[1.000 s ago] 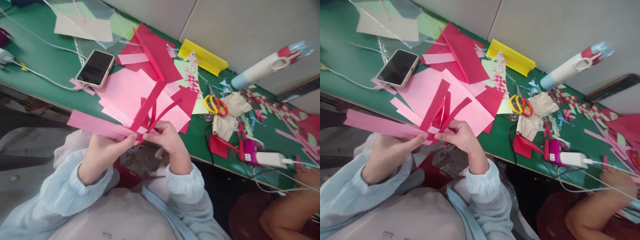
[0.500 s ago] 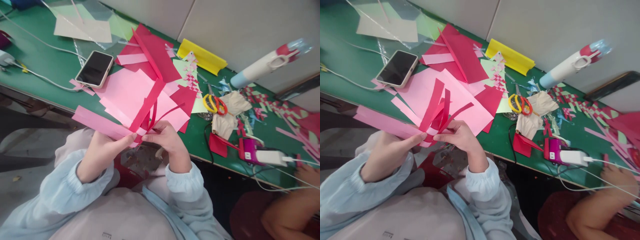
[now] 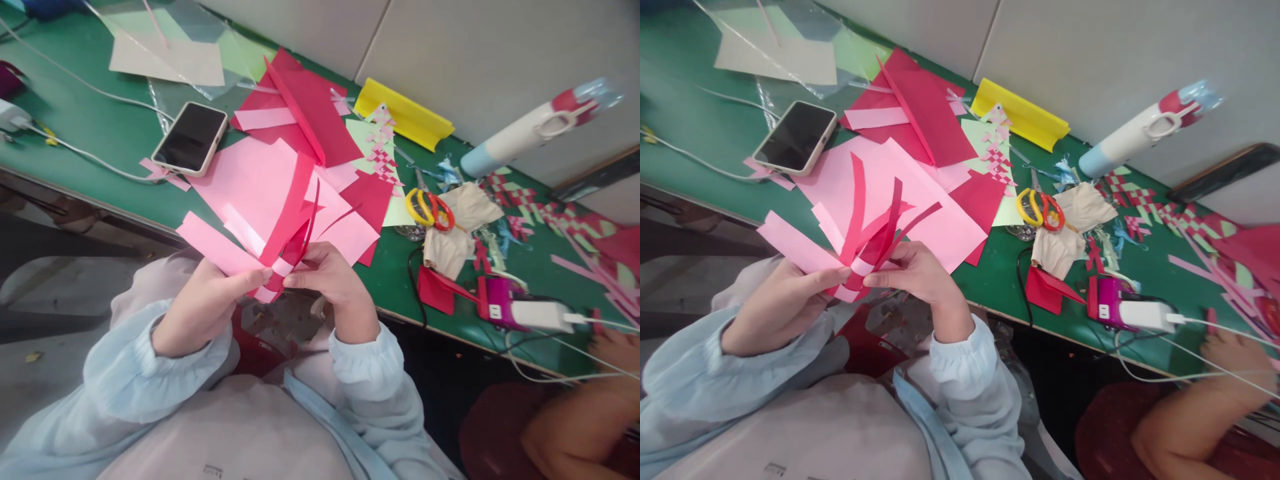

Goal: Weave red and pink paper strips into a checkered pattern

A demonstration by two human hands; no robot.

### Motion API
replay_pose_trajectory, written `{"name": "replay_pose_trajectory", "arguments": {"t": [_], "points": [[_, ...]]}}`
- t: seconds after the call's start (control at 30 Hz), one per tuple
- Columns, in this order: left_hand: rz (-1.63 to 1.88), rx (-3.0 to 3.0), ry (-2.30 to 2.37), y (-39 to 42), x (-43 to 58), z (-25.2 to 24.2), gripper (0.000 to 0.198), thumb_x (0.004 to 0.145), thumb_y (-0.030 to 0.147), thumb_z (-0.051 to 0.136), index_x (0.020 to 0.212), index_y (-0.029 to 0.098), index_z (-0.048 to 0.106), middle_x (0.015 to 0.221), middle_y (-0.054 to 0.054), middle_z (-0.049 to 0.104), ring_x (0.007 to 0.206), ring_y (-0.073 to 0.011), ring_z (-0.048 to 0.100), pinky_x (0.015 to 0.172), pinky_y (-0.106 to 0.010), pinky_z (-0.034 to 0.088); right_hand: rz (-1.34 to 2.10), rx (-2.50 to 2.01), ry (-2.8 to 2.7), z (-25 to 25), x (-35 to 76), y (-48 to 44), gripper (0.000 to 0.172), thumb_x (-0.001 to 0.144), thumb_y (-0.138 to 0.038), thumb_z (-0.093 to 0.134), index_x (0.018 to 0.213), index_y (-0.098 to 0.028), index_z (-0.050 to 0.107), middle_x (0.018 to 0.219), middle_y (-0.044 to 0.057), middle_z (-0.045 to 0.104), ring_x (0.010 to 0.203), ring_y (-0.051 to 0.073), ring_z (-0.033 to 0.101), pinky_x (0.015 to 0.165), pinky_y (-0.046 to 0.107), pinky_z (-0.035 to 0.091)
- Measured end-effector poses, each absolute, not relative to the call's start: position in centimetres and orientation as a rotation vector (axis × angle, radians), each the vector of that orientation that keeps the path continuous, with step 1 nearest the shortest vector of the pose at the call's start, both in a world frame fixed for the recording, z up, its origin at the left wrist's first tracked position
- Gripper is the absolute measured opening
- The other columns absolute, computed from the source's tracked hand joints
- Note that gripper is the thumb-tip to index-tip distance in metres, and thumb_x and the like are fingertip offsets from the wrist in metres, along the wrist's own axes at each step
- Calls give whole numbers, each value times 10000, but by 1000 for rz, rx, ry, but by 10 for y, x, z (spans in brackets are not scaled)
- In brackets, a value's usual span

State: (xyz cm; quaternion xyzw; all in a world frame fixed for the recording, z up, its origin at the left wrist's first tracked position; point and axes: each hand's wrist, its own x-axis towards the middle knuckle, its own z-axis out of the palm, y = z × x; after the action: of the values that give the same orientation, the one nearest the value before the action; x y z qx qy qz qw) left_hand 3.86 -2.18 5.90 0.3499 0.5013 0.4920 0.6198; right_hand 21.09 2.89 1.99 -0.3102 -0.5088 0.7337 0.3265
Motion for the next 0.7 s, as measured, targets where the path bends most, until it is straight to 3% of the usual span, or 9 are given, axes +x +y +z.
{"name": "replay_pose_trajectory", "arguments": {"t": [0.17, 0.43, 0.7], "points": [[1128, 1004, 1243, -25, 31, 53, 114, 715, 328, 793, 757, 236, 740, 698, -19, 728, 723, -212, 694, 595, -281, 570, 1919, -782, -1360, 21, 210, 30, 231, 645, -342, 850, 835, -233, 777, 810, -8, 743, 825, 179, 680, 797, 315, 539], [1080, 1128, 1305, -27, 26, 55, 187, 747, 294, 773, 918, 220, 753, 874, -21, 763, 841, -200, 713, 715, -273, 595, 1920, -759, -1397, 21, 208, 33, 244, 643, -367, 849, 829, -226, 777, 774, -10, 736, 842, 180, 682, 817, 312, 538], [1062, 912, 1215, -28, 30, 57, 175, 755, 305, 763, 909, 227, 733, 892, -27, 760, 798, -190, 699, 697, -277, 582, 1902, -803, -1411, 17, 210, 33, 261, 628, -361, 859, 822, -213, 765, 802, -4, 735, 785, 169, 667, 773, 311, 533]]}}
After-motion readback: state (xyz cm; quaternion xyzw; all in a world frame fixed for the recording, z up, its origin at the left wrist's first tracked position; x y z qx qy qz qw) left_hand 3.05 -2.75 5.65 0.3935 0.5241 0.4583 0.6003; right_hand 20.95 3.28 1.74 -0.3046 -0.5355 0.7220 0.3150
